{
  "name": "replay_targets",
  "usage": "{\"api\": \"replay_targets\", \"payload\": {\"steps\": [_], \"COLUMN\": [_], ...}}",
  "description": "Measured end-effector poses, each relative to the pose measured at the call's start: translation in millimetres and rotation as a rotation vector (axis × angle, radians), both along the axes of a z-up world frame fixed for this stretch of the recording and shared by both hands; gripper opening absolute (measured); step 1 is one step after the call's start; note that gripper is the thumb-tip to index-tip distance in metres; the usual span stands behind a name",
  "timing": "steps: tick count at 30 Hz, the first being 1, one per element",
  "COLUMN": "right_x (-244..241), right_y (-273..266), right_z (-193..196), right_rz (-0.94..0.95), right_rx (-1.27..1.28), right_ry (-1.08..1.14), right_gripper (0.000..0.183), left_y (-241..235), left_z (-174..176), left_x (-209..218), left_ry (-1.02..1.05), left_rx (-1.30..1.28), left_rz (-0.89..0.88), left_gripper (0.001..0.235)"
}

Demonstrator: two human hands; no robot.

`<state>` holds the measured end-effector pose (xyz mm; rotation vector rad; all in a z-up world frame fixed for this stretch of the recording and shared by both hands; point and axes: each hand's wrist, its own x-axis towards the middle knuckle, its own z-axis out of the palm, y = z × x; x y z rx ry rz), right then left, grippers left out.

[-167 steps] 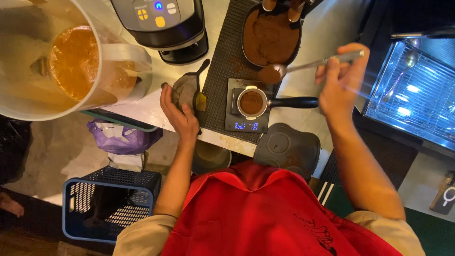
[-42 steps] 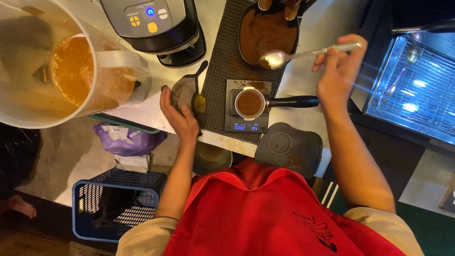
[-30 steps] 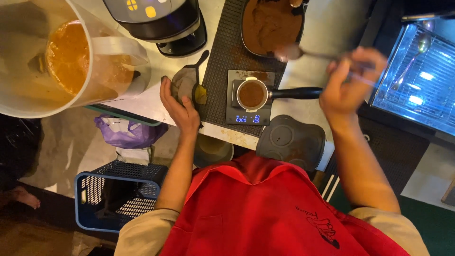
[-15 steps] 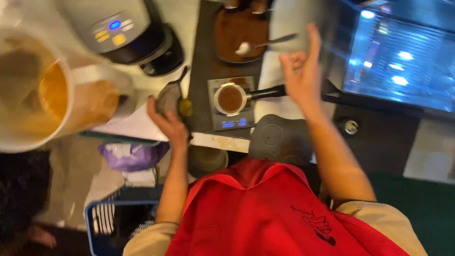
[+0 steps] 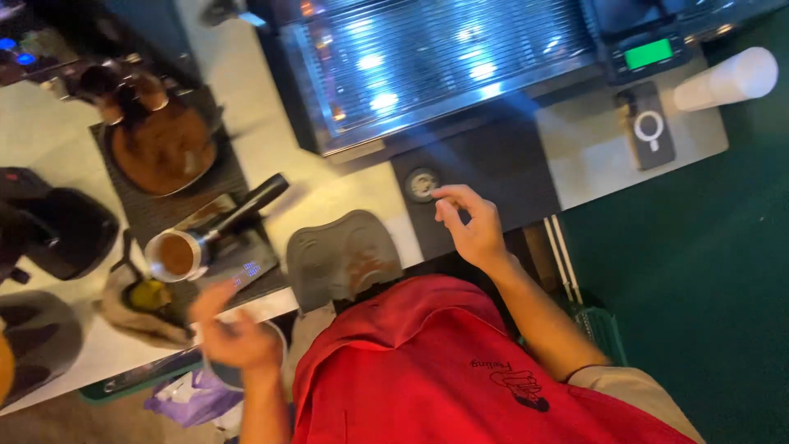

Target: The person prepares an espresso shot by first tamping coffee grounds in a portafilter. They then clean the portafilter and add fresh grounds using a spoon, leveling the surface before tamping it again.

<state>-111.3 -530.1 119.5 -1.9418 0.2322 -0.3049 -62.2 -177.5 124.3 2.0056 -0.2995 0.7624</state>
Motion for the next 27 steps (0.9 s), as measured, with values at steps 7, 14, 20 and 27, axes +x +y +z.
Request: {"api": "replay_targets", "payload": {"steps": [7,14,20,27], "right_x": [-34,-48,33,26], "right_y": [-157,-369,-500,-509], "right_z": [-28,49,146,158], "right_rz": [0.013,-0.348,-0.101,-0.120], "right_rx": [-0.183,-0.417,-0.585,-0.507], "right_ry": [-0.051,-0.547,-0.758,-0.573], "right_gripper": [0.013,0.031,0.069,0.065], "left_y": [-265,-437,-503,-513], "left_z": [-44,-50,-50,-55], "left_x": [-40,-70,-76,-70], "left_ry": [0.282,0.455,0.525,0.578], "left_rx": [-0.016,0.060,0.202,0.198], "left_rz": [-0.568,-0.659,-0.729,-0.667], "left_gripper": [0.018,0.024,0.028,0.025]}}
